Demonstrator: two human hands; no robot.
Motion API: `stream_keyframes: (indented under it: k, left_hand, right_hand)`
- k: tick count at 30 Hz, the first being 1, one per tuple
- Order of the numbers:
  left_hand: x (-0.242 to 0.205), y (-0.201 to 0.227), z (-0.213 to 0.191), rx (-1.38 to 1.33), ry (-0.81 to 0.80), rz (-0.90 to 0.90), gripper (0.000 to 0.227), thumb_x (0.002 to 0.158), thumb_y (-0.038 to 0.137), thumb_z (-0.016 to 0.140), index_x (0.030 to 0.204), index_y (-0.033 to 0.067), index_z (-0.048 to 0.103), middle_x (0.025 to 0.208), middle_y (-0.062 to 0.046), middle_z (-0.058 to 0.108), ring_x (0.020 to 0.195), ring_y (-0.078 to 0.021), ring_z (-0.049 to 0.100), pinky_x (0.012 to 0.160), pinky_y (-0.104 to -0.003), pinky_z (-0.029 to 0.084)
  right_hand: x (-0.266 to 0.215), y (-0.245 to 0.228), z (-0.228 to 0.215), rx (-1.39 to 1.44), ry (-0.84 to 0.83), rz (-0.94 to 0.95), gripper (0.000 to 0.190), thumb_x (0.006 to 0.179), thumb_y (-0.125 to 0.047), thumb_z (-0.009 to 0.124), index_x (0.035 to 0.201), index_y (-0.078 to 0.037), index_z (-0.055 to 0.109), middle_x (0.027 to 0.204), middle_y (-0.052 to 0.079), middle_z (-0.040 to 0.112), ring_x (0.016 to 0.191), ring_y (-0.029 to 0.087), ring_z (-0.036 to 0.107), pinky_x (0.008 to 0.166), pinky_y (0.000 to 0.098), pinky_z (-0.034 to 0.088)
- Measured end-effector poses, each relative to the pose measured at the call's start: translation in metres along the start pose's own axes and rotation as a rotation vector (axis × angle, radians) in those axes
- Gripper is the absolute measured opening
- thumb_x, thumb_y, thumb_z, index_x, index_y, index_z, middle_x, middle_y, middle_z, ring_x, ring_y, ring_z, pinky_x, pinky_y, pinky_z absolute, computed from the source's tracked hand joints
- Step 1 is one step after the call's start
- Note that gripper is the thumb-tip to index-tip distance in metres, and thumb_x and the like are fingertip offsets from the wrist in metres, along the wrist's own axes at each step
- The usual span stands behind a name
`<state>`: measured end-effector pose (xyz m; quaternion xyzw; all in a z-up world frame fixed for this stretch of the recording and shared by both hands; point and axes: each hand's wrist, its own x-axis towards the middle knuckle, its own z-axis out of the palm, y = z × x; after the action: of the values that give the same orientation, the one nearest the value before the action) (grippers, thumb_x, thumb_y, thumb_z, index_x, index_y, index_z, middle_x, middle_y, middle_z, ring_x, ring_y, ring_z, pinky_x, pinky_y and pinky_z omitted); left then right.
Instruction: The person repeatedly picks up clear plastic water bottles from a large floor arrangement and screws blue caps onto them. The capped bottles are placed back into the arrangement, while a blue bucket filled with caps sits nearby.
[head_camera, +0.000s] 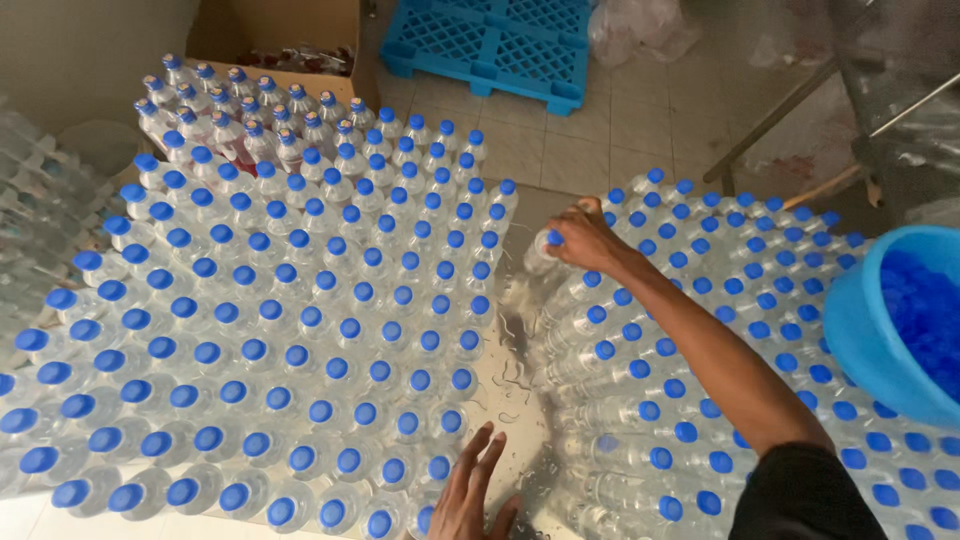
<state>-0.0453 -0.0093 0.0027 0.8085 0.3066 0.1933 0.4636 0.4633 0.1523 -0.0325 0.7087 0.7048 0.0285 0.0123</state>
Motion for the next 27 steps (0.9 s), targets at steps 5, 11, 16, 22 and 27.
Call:
stream_keyframes:
  k: [5, 11, 16, 22, 27]
  left_hand:
    - [0.050, 0.032, 0.024, -0.186, 0.034, 0.096, 0.086, 0.103, 0.026, 0.079, 0.170, 0.0134, 0.028, 0.180, -0.012, 0.029, 0.167, -0.0318, 0.026, 0.128, -0.051, 0.035]
    - [0.092, 0.045, 0.051, -0.232, 0.046, -0.179, 0.127, 0.080, 0.058, 0.091, 0.174, 0.0220, 0.013, 0.172, -0.009, 0.046, 0.156, -0.0352, 0.045, 0.114, -0.054, 0.048]
    - [0.083, -0.001, 0.105, -0.560, -0.042, -0.504, 0.094, 0.074, 0.062, 0.084, 0.149, 0.0130, 0.056, 0.115, -0.008, 0.083, 0.099, -0.0241, 0.082, 0.078, -0.044, 0.066]
    - [0.077, -0.076, 0.134, -0.300, -0.121, -0.698, 0.097, 0.080, 0.059, 0.092, 0.162, 0.0253, 0.053, 0.144, -0.029, 0.069, 0.138, -0.0464, 0.065, 0.116, -0.057, 0.051]
    - [0.077, -0.068, 0.130, -0.288, -0.134, -0.731, 0.102, 0.080, 0.064, 0.089, 0.165, 0.0254, 0.048, 0.146, -0.026, 0.069, 0.139, -0.0427, 0.065, 0.116, -0.056, 0.052]
  right_hand:
    - [-0.076, -0.098, -0.151, 0.404, -0.251, 0.044, 0.044, 0.096, -0.057, 0.072, 0.120, -0.021, 0.081, 0.113, 0.002, 0.080, 0.117, 0.027, 0.060, 0.113, 0.0443, 0.027]
    - [-0.132, -0.151, -0.205, 0.708, -0.522, 0.012, 0.050, 0.090, -0.060, 0.073, 0.122, -0.024, 0.085, 0.132, -0.002, 0.080, 0.133, 0.021, 0.056, 0.112, 0.0408, 0.043]
    - [-0.154, -0.145, -0.122, 0.700, -0.485, 0.210, 0.082, 0.098, -0.055, 0.069, 0.165, -0.012, 0.048, 0.092, 0.007, 0.079, 0.088, 0.022, 0.077, 0.092, 0.0368, 0.051]
    - [-0.218, -0.136, -0.159, 0.735, -0.351, 0.203, 0.059, 0.107, -0.045, 0.066, 0.161, -0.023, 0.054, 0.107, 0.007, 0.080, 0.119, 0.035, 0.069, 0.123, 0.0615, 0.030]
    - [-0.255, -0.124, -0.141, 0.604, -0.365, 0.217, 0.052, 0.108, -0.046, 0.063, 0.155, -0.023, 0.059, 0.113, 0.005, 0.077, 0.126, 0.030, 0.066, 0.125, 0.0588, 0.028]
